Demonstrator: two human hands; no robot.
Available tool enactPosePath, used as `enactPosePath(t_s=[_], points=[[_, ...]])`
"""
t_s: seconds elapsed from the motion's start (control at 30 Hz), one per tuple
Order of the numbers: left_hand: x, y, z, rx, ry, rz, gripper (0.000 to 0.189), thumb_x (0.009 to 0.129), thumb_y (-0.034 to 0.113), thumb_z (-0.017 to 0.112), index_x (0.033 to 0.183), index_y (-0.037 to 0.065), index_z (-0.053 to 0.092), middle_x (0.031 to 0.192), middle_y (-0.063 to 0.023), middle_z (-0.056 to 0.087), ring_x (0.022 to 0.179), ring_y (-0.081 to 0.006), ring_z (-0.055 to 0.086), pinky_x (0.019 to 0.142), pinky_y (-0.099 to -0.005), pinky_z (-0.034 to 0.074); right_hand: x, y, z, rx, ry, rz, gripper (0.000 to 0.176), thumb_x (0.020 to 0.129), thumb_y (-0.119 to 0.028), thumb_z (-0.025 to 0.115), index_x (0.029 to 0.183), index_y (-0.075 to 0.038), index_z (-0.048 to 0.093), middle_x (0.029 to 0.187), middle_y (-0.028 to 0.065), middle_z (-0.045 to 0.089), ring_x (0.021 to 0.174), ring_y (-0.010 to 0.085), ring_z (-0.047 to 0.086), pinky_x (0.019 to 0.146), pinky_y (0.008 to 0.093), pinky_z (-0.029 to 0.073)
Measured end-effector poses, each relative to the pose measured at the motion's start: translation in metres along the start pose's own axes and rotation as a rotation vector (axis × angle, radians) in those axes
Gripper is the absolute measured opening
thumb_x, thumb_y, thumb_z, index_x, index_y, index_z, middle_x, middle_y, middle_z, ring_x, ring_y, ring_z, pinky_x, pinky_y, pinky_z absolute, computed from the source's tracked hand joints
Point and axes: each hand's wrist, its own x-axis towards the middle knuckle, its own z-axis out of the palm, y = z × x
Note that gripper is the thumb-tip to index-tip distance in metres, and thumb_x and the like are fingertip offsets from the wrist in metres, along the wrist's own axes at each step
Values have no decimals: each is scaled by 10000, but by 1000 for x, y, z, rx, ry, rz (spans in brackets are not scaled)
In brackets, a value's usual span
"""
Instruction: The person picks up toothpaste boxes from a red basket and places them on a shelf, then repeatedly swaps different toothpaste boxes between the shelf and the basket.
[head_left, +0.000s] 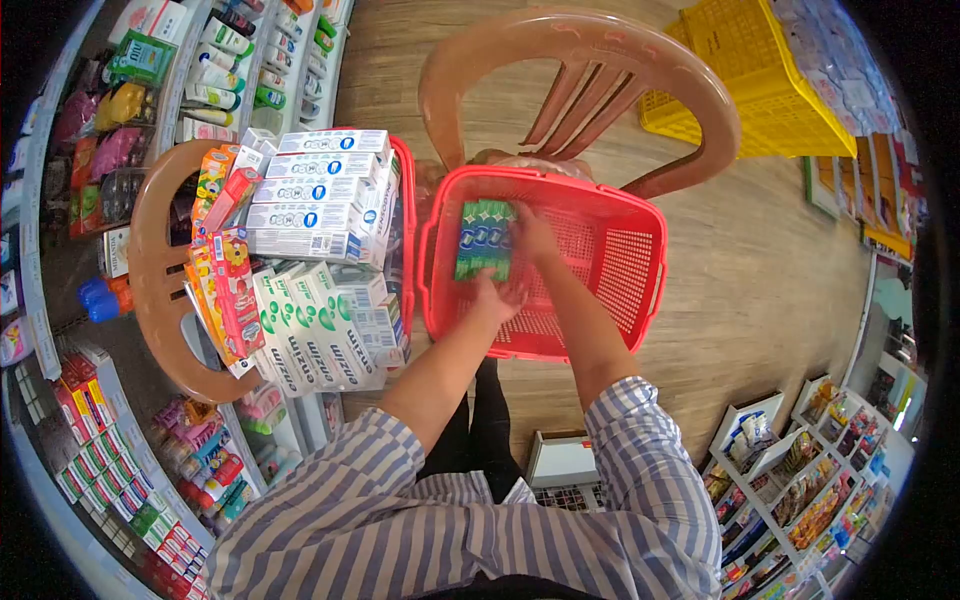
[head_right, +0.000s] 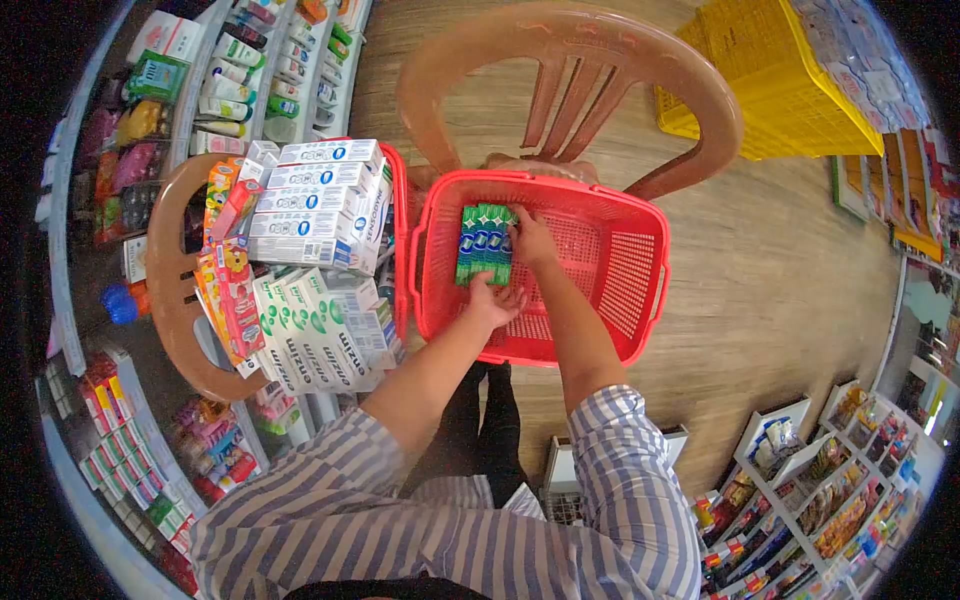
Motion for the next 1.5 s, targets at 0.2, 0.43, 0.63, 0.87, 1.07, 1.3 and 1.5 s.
enactPosePath(t_s=[0.2, 0.43, 0.63, 0.87, 1.07, 1.3, 1.5], points=[[9, -1, -7, 138, -145, -41, 591, 722, 437, 627, 1116, 61, 399, 1042, -127, 481, 912, -293, 541, 750, -453, 491, -1, -6, 0, -8, -18, 54, 506, 799, -204, 627, 1284, -156, 491, 1127, 268, 553, 1025, 447, 559, 884, 488, 471], [11, -1, -5, 181, -15, -137, 688, 738, 464, 627, 1202, 14, 393, 1109, -228, 468, 976, -339, 543, 832, -471, 478, -17, 7, 5, -50, 115, 196, 589, 754, -238, 666, 1278, -100, 435, 1056, 270, 588, 959, 472, 578, 847, 504, 484], [-11, -9, 1, 401, -32, 87, 484, 747, 455, 624, 1069, 110, 520, 1043, -146, 535, 949, -272, 555, 841, -412, 448, -34, 36, -12, 134, 210, 266, 596, 744, -179, 717, 1252, -74, 424, 828, 166, 645, 796, 403, 647, 699, 436, 533], [-24, -19, 6, 616, -244, 272, 199, 824, 315, 606, 985, 198, 593, 992, 62, 611, 985, -153, 564, 876, -333, 397, -65, 12, -86, 1116, -15, 454, 446, 823, 54, 578, 1213, -104, 429, 1000, 96, 571, 862, 253, 638, 724, 419, 594], [-158, -15, -9, 820, -406, 372, 330, 882, 241, 632, 1192, 175, 541, 1098, 12, 624, 1035, -115, 560, 885, -318, 393, -110, -50, -149, 1284, -128, 426, 409, 835, 29, 618, 1174, -114, 440, 1025, 81, 567, 885, 223, 632, 772, 393, 582], [-302, 31, -78, 1103, -360, 668, 354, 892, 185, 650, 1199, 96, 499, 1047, -28, 640, 932, -97, 598, 731, -220, 441, -161, -144, -165, 1160, -527, 241, 271, 821, 20, 652, 983, -111, 478, 962, 42, 569, 850, 168, 618, 733, 331, 567], [-373, 56, -151, 613, -511, 1131, 433, 901, 9, 580, 1291, 6, 391, 855, -72, 599, 776, -142, 600, 774, -295, 526, -217, -246, -148, 975, -801, 37, 285, 805, 33, 668, 941, -109, 461, 932, 42, 581, 832, 181, 639, 708, 305, 572]])
